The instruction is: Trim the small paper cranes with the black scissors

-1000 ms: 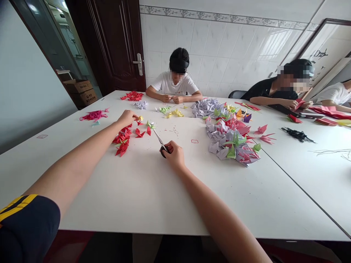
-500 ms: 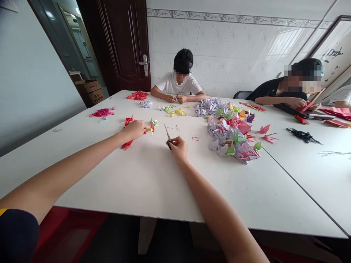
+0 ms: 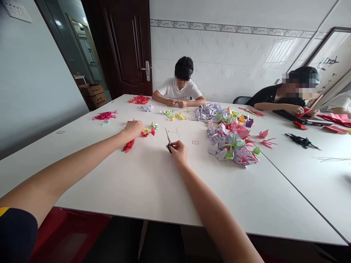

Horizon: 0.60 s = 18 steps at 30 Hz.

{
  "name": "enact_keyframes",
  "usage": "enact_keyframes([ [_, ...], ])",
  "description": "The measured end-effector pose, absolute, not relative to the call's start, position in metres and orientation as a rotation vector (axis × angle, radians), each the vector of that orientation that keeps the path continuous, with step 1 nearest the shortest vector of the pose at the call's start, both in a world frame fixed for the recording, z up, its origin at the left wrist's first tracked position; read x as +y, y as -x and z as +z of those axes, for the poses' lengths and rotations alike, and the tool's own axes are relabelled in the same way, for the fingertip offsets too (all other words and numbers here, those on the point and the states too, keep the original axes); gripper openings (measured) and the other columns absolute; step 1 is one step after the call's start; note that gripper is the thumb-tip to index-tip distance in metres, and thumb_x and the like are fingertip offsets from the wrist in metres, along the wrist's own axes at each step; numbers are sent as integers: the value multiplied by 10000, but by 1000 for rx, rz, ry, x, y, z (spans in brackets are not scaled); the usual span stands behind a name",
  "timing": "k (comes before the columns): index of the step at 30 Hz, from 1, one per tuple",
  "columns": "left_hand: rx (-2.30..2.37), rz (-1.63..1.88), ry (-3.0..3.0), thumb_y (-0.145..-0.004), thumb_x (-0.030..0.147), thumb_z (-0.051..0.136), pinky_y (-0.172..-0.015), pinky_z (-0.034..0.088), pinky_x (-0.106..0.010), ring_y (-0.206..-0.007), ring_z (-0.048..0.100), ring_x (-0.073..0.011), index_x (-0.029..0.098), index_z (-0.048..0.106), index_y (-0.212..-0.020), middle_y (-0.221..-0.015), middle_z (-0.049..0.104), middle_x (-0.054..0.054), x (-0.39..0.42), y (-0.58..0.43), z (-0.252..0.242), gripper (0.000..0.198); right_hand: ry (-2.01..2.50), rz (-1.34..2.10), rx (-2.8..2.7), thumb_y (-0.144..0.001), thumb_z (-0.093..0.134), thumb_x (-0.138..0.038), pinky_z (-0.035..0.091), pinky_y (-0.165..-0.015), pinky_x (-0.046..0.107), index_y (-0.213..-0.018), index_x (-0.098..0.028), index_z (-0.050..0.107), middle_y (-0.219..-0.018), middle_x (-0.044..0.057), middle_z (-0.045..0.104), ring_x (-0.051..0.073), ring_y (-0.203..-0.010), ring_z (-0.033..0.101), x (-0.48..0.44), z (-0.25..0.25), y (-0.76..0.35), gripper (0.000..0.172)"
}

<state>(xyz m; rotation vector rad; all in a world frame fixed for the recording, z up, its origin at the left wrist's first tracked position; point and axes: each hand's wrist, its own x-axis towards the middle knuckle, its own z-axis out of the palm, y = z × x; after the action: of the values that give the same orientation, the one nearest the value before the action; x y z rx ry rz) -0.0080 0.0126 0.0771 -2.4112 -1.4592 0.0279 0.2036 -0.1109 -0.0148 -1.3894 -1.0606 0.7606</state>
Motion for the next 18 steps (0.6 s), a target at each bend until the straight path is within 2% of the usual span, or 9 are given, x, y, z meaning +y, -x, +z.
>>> enact_keyframes([
  [4,-1442,29,2401,-703,-8,496,-649,432,-309,-796,633,-262,72,683,-864,-903,642,-186,14,10,79,259,1404,744,-1076,-633,725,-468,390,-479,265,-769,-221,592,-635,-28,593,116,-492,475,-110,-17,-202,311],
  [14,-1084,-80,2388,-727,-55,416,-716,421,-343,-901,603,-280,49,700,-807,-885,622,-204,6,12,81,313,1476,701,-1140,-635,717,-428,345,-473,255,-735,-220,598,-608,-32,579,115,-488,455,-108,-20,-199,259],
  [18,-1207,-89,2434,-766,12,431,-686,418,-326,-845,608,-260,53,696,-841,-900,625,-184,7,16,85,279,1458,708,-1136,-632,725,-458,339,-461,252,-738,-218,601,-597,-30,575,117,-492,457,-108,-21,-201,291],
])
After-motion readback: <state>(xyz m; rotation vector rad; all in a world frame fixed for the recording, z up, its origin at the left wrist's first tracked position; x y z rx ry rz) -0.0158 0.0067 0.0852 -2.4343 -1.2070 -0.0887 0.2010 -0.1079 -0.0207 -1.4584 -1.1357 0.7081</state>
